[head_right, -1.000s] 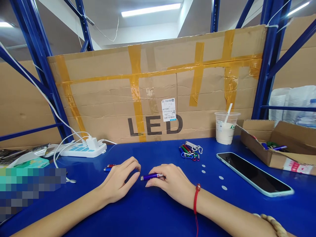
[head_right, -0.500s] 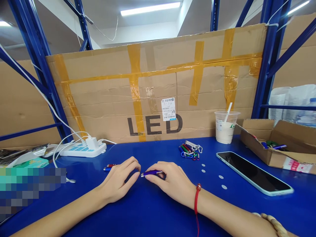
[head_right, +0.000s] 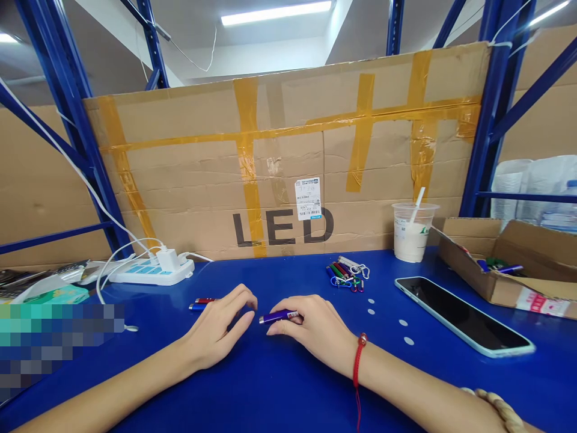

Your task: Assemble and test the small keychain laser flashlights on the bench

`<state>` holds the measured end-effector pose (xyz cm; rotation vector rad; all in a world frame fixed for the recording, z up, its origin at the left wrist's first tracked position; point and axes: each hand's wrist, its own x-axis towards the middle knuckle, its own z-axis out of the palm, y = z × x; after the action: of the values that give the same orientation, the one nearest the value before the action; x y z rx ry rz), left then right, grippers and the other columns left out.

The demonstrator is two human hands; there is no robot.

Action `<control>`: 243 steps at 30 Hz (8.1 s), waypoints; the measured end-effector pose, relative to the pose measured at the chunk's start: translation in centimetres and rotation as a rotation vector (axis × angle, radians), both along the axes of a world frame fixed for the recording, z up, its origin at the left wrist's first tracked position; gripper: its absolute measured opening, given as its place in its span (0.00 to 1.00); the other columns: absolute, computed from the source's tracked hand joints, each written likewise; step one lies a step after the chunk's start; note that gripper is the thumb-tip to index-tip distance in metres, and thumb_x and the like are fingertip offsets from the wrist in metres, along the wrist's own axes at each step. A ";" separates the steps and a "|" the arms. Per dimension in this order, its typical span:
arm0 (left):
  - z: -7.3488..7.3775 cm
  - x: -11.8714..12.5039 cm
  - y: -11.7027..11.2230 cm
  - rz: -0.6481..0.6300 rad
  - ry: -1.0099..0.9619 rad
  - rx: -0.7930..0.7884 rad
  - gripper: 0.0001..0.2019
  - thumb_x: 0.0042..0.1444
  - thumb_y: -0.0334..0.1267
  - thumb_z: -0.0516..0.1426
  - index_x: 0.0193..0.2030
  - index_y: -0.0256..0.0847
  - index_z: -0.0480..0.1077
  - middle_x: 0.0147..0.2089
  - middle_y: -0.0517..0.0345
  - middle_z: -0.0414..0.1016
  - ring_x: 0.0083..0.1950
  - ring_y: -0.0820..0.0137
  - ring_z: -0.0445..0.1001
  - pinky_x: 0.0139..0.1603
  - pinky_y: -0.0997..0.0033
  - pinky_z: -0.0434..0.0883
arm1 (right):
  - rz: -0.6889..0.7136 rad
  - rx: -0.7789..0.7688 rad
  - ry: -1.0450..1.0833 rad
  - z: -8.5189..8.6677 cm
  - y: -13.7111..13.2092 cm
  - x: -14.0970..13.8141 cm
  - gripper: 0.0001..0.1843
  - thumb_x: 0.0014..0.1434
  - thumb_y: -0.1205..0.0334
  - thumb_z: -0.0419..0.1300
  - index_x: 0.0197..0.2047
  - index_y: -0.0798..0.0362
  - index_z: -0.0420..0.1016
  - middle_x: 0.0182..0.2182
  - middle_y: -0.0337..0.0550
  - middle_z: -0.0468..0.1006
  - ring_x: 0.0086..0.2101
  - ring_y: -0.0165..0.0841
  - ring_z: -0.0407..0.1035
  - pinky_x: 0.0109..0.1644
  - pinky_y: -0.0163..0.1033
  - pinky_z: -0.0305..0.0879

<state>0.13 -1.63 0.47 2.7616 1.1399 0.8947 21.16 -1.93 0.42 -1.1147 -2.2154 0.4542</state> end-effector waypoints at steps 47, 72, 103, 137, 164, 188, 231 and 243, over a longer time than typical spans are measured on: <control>-0.6 -0.1 1.0 -0.101 -0.465 -0.440 0.21 0.63 0.49 0.36 0.52 0.44 0.62 0.52 0.52 0.65 0.51 0.64 0.64 0.55 0.61 0.59 | 0.013 -0.119 0.194 0.2 0.1 0.0 0.12 0.53 0.52 0.60 0.37 0.49 0.79 0.31 0.37 0.78 0.27 0.29 0.64 0.30 0.33 0.58; -0.7 -0.1 1.4 -0.055 -0.445 -0.415 0.21 0.63 0.49 0.36 0.48 0.42 0.63 0.49 0.52 0.65 0.49 0.65 0.64 0.58 0.59 0.58 | -0.026 -0.089 0.214 0.5 -0.4 -0.2 0.16 0.51 0.48 0.61 0.33 0.50 0.80 0.30 0.40 0.79 0.30 0.33 0.69 0.33 0.35 0.63; -0.2 0.1 0.6 -0.014 -0.386 -0.418 0.21 0.63 0.50 0.37 0.46 0.43 0.65 0.46 0.54 0.67 0.45 0.65 0.65 0.54 0.60 0.60 | -0.026 -0.110 0.160 0.2 -0.2 -0.1 0.15 0.52 0.48 0.60 0.35 0.49 0.80 0.28 0.38 0.78 0.27 0.31 0.67 0.30 0.34 0.60; 0.1 0.1 0.2 -0.144 -0.349 -0.371 0.18 0.65 0.44 0.36 0.46 0.41 0.63 0.47 0.52 0.64 0.48 0.67 0.63 0.53 0.65 0.61 | -0.054 -0.080 0.093 0.0 0.4 0.1 0.15 0.54 0.48 0.58 0.37 0.46 0.80 0.34 0.37 0.80 0.32 0.32 0.71 0.34 0.34 0.63; 0.2 0.0 0.2 -0.183 -0.285 -0.314 0.18 0.65 0.43 0.37 0.47 0.41 0.63 0.46 0.52 0.65 0.49 0.67 0.64 0.53 0.65 0.61 | 0.005 -0.120 0.119 0.3 0.2 0.1 0.18 0.60 0.50 0.52 0.37 0.49 0.80 0.36 0.39 0.80 0.35 0.34 0.71 0.39 0.35 0.63; 0.3 -0.1 0.0 -0.188 -0.208 -0.347 0.17 0.65 0.43 0.37 0.49 0.42 0.62 0.49 0.51 0.64 0.51 0.66 0.63 0.56 0.63 0.60 | -0.049 -0.057 0.106 0.1 0.2 0.0 0.16 0.52 0.46 0.60 0.35 0.48 0.80 0.29 0.37 0.78 0.26 0.29 0.65 0.29 0.33 0.59; 0.1 -0.4 0.5 -0.092 -0.017 -0.177 0.14 0.64 0.41 0.41 0.48 0.41 0.62 0.49 0.52 0.67 0.51 0.66 0.67 0.54 0.63 0.63 | -0.095 -0.055 -0.041 -0.7 1.3 0.7 0.25 0.60 0.42 0.46 0.37 0.48 0.78 0.32 0.42 0.79 0.38 0.42 0.71 0.35 0.38 0.66; 0.2 -0.2 0.0 -0.055 0.082 -0.179 0.13 0.62 0.43 0.44 0.47 0.43 0.62 0.49 0.53 0.67 0.52 0.64 0.66 0.58 0.54 0.59 | -0.131 -0.070 -0.079 -0.5 1.4 0.2 0.26 0.59 0.41 0.47 0.27 0.49 0.76 0.25 0.39 0.77 0.27 0.35 0.68 0.30 0.36 0.61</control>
<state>-0.05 -1.66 0.72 2.6914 1.0906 0.6447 21.40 -0.50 -0.04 -1.3272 -2.1912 0.4418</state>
